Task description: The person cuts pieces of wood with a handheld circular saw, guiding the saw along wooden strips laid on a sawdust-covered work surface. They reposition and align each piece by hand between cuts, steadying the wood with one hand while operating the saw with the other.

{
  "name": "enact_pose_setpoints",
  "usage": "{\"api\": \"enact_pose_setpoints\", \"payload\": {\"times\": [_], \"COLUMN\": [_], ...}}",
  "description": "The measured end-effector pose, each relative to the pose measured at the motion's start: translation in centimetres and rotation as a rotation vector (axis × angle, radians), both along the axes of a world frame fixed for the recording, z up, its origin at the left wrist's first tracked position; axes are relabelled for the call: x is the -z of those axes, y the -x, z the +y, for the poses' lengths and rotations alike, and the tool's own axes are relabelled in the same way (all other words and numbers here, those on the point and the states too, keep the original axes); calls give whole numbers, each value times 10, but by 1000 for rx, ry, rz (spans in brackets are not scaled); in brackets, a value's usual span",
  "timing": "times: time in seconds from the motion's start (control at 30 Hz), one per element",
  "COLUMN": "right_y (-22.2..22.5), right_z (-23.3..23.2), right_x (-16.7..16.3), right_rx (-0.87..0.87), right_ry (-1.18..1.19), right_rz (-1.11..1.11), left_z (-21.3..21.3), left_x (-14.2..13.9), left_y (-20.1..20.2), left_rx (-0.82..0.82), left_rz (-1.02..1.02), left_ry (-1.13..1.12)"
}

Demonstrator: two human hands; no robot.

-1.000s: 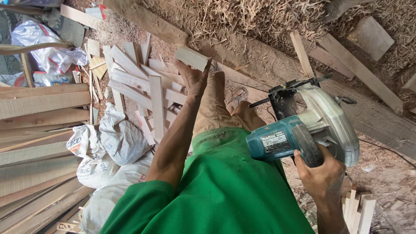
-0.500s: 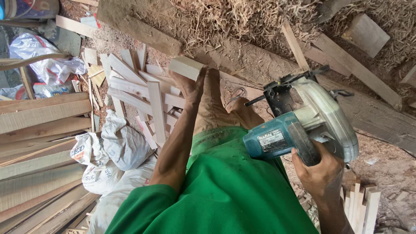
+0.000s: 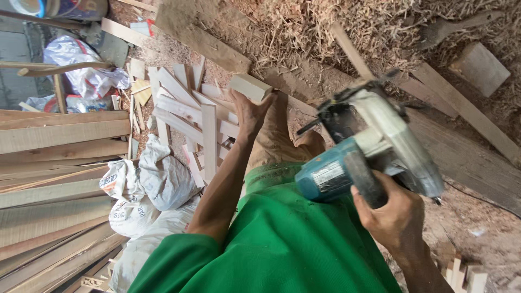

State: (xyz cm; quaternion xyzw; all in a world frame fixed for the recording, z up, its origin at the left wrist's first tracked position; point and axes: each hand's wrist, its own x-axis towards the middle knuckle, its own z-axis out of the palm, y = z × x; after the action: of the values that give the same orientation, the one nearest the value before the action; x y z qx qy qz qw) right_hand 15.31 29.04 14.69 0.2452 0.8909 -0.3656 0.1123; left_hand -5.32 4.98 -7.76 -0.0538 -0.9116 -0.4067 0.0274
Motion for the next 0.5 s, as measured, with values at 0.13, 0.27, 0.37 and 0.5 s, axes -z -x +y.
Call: {"api": "enact_pose_setpoints", "payload": {"times": [0.13, 0.27, 0.37, 0.5], "right_y": [29, 53, 64, 66], "right_z": [-19, -45, -63, -72], "right_x": [3, 10, 15, 15], "right_rx": [-165, -327, -422, -470], "right_ry": [160, 299, 310, 297], "right_rz": [118, 271, 323, 231], "left_z": [-36, -72, -75, -66], "left_x": [-17, -52, -71, -72], "left_y": [-20, -28, -35, -39], "left_rx": [-28, -31, -61, -57], "left_rz": [-293, -759, -823, -725], "left_ry": [-214, -499, -372, -262]}}
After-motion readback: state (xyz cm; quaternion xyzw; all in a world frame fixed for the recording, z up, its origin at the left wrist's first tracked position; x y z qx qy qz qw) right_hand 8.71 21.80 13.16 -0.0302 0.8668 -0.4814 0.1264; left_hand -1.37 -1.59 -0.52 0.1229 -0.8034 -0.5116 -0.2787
